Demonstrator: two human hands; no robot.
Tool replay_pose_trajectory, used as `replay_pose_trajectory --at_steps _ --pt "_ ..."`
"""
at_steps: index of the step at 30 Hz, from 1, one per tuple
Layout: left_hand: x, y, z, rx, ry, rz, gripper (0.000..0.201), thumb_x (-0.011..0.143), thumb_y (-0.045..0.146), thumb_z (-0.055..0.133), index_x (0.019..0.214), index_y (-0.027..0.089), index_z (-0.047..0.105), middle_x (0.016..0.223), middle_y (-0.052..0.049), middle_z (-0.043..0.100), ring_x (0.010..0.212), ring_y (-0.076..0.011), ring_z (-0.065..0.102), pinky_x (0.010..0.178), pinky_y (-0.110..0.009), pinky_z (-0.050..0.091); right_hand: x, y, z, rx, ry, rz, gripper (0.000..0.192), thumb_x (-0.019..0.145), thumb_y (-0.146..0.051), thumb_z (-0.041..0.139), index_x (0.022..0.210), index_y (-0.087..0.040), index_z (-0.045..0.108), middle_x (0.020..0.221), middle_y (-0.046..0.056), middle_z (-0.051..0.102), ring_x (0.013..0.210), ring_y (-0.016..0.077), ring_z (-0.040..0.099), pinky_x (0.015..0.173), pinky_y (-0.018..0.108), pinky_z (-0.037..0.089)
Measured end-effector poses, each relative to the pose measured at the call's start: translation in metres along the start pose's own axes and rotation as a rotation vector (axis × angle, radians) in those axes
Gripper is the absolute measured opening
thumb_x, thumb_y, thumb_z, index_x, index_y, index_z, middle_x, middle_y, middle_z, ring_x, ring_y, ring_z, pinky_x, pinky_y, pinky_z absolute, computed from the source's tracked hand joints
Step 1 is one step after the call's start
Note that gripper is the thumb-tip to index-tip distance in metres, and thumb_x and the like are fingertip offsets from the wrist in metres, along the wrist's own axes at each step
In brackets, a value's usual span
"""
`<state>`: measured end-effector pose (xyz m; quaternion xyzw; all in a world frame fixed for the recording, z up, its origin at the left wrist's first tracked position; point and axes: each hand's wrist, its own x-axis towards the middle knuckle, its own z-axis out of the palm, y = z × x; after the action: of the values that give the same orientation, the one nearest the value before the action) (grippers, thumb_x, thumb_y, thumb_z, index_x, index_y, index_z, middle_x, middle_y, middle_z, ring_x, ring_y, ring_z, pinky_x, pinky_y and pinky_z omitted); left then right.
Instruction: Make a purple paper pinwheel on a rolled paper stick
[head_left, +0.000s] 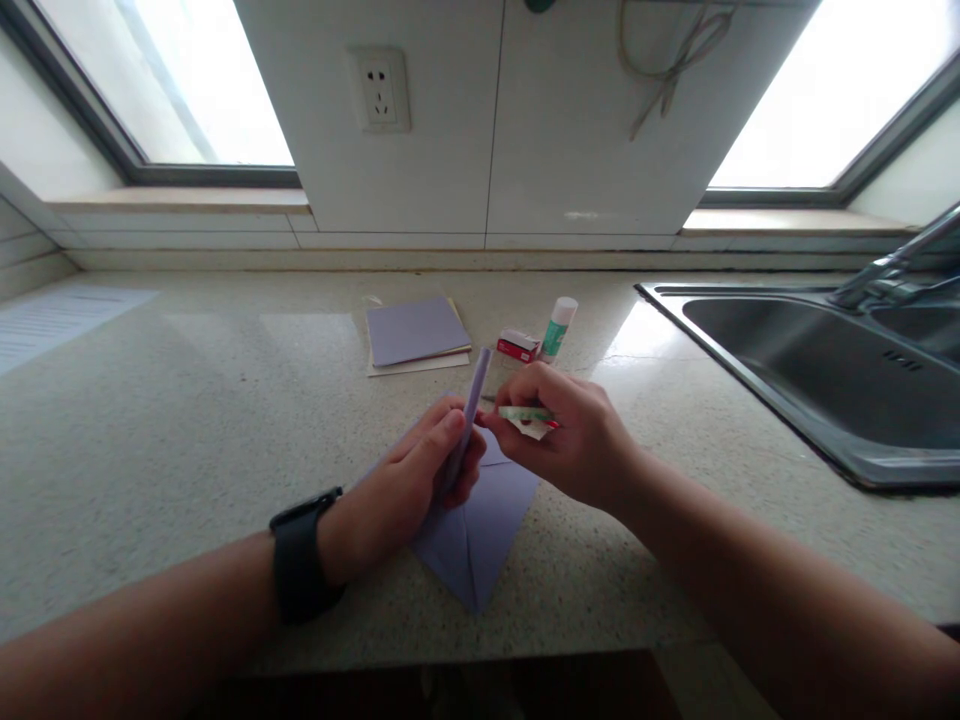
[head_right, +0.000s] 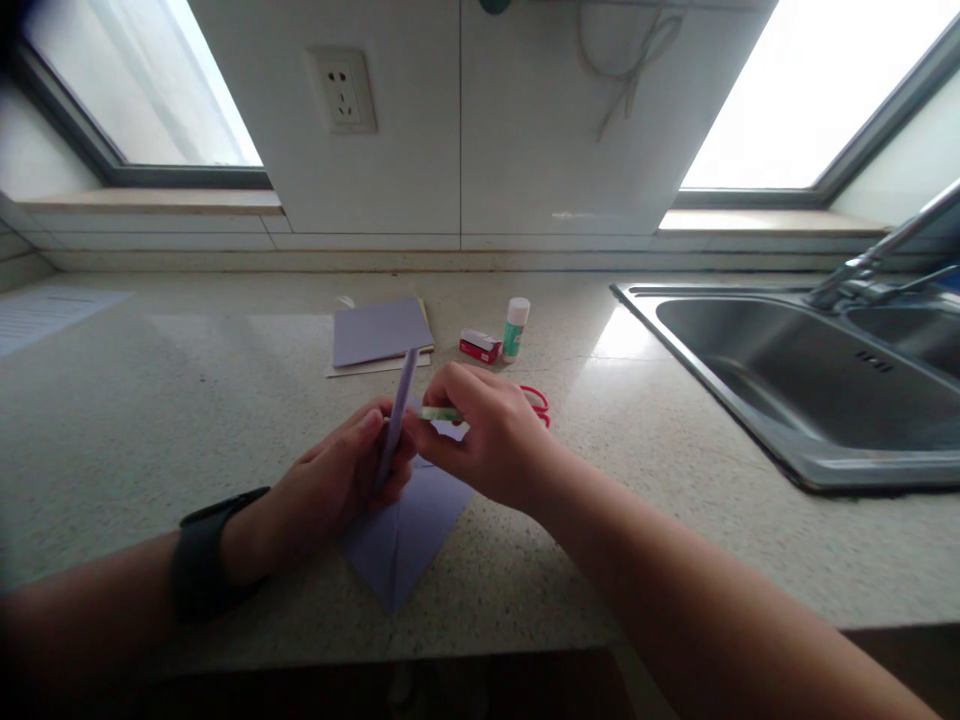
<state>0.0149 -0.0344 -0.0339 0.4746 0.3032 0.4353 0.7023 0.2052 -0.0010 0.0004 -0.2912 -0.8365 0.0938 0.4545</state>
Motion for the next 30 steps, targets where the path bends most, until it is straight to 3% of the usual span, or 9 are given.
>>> replay_pose_trajectory --at_steps 3,6,10,14,17,20,24,30 --pt "0.002 -0.001 -0.001 0.006 0.004 0.027 0.033 0.101 0.053 0.046 0.108 0.023 0.059 0.075 0.003 0.056 0.06 -0.0104 0.05 0.053 -0.022 0.039 0.0 0.001 0.001 -0.008 -0.048 -0.03 0.022 0.09 -0.023 0.067 0.081 -0.021 0.048 0.073 -0.002 0.058 0.064 0.0104 0.053 0.061 0.024 0.04" --pt "0.004 0.001 0.0 -0.022 0.03 0.039 0.027 0.099 0.04 0.05 0.112 0.02 0.061 0.072 0.002 0.057 0.061 -0.0119 0.052 0.054 -0.023 0.041 0.0 0.002 0.0 -0.023 -0.085 -0.034 0.021 0.09 -0.025 0.067 0.083 -0.021 0.047 0.075 -0.002 0.057 0.067 0.0117 0.053 0.062 0.025 0.041" --pt "0.008 0.008 0.001 -0.079 0.154 0.015 0.025 0.092 0.022 0.056 0.113 0.015 0.066 0.078 0.0 0.061 0.066 -0.0125 0.059 0.062 -0.025 0.049 -0.001 0.001 -0.002 -0.023 -0.16 -0.002 0.013 0.087 -0.019 0.062 0.088 -0.021 0.049 0.08 0.0 0.059 0.071 0.0131 0.054 0.065 0.026 0.042" --pt "0.012 0.016 -0.003 -0.091 0.293 0.014 0.024 0.092 0.02 0.064 0.113 0.012 0.072 0.083 -0.003 0.069 0.074 -0.011 0.063 0.072 -0.021 0.052 -0.003 0.003 -0.007 0.033 -0.307 0.028 0.016 0.083 -0.012 0.058 0.096 -0.02 0.052 0.087 0.002 0.062 0.077 0.0139 0.055 0.07 0.027 0.042" --pt "0.013 0.019 -0.005 -0.091 0.346 0.061 0.019 0.088 0.021 0.072 0.106 0.013 0.075 0.093 -0.005 0.074 0.071 -0.0089 0.063 0.067 -0.019 0.052 -0.003 0.005 -0.01 0.066 -0.388 0.046 0.016 0.084 -0.013 0.059 0.097 -0.019 0.053 0.089 0.002 0.061 0.079 0.0144 0.055 0.072 0.027 0.042" --pt "0.013 0.02 -0.005 -0.088 0.341 0.068 0.017 0.088 0.024 0.075 0.103 0.017 0.074 0.095 -0.004 0.076 0.067 -0.0096 0.064 0.063 -0.021 0.054 -0.003 0.004 -0.011 0.088 -0.424 0.044 0.016 0.086 -0.012 0.057 0.098 -0.019 0.052 0.09 0.002 0.061 0.079 0.0141 0.054 0.072 0.027 0.041" --pt "0.012 0.02 -0.004 -0.073 0.321 0.091 0.017 0.09 0.025 0.074 0.106 0.019 0.072 0.102 -0.005 0.077 0.076 -0.0122 0.068 0.068 -0.024 0.058 -0.001 0.001 -0.01 0.116 -0.482 0.048 0.012 0.088 -0.012 0.054 0.095 -0.02 0.05 0.09 0.003 0.06 0.077 0.0137 0.052 0.071 0.027 0.04" --pt "0.011 0.023 -0.004 -0.083 0.252 0.122 0.017 0.093 0.028 0.071 0.108 0.021 0.069 0.104 -0.003 0.076 0.074 -0.011 0.067 0.066 -0.023 0.059 -0.001 -0.001 -0.008 0.121 -0.481 0.044 0.013 0.087 -0.019 0.059 0.089 -0.021 0.046 0.085 0.0 0.057 0.073 0.0131 0.049 0.068 0.027 0.038"
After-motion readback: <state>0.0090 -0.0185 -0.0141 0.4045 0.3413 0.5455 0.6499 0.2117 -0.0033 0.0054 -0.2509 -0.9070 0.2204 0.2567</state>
